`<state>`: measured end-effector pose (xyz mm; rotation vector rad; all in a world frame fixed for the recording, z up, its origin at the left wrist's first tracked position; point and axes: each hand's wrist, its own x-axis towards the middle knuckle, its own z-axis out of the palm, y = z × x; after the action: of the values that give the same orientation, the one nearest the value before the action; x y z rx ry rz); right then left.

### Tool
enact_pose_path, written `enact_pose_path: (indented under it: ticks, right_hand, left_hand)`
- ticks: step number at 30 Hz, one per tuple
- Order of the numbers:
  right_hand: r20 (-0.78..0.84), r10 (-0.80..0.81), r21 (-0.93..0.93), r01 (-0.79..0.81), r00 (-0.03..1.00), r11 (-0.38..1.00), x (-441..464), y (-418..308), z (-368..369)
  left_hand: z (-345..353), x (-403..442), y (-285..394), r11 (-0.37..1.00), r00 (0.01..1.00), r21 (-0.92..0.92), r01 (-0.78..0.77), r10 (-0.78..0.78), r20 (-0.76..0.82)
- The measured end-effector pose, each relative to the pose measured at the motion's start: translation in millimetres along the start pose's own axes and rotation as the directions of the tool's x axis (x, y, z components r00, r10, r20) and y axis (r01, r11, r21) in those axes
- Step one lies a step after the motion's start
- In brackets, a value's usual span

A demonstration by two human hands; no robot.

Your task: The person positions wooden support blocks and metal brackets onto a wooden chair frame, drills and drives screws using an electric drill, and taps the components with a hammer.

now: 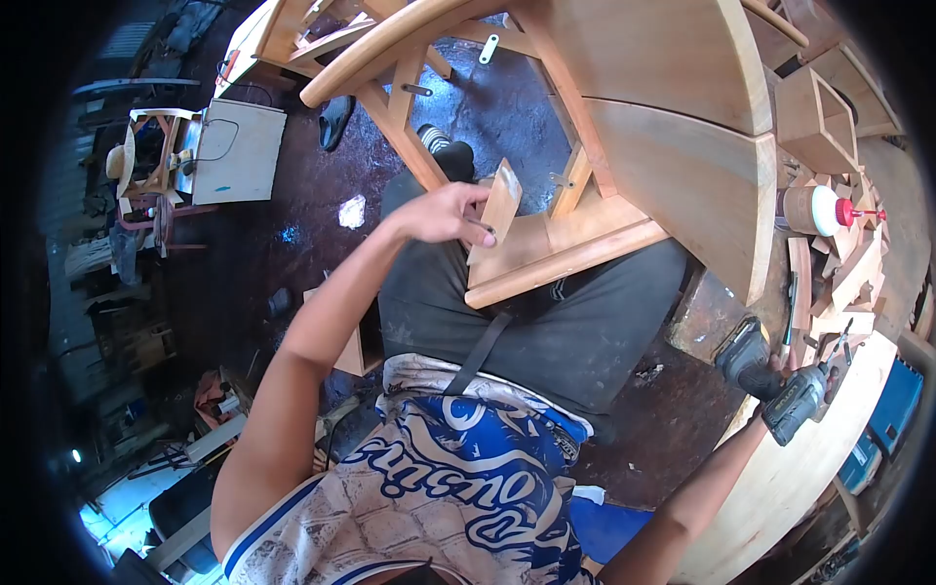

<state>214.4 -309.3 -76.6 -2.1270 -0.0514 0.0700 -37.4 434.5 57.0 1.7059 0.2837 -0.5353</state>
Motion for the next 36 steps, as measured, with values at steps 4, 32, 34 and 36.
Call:
enact_pose_path:
  ticks: [4,32,34,36]
  right_hand:
    - [-0.002,-0.002,-0.038,0.001,1.0,0.999,-5,43,10]
    - [-0.047,-0.307,-0.033,0.306,0.95,0.951,-185,-304,285]
    - [0.052,-0.329,0.079,0.324,0.943,0.943,-162,-328,326]
    - [0.288,-0.223,0.141,0.189,0.931,0.972,-141,-347,364]
  left_hand:
    - [-29,36,13,0.909,0.994,0.413,0.065,-0.095,0.052]
    - [-43,149,-81,0.647,0.707,0.715,0.265,-0.635,0.312]
    - [-44,150,-92,0.663,0.699,0.706,0.247,-0.627,0.344]
    - [-43,146,-94,0.693,0.691,0.657,0.297,-0.631,0.354]
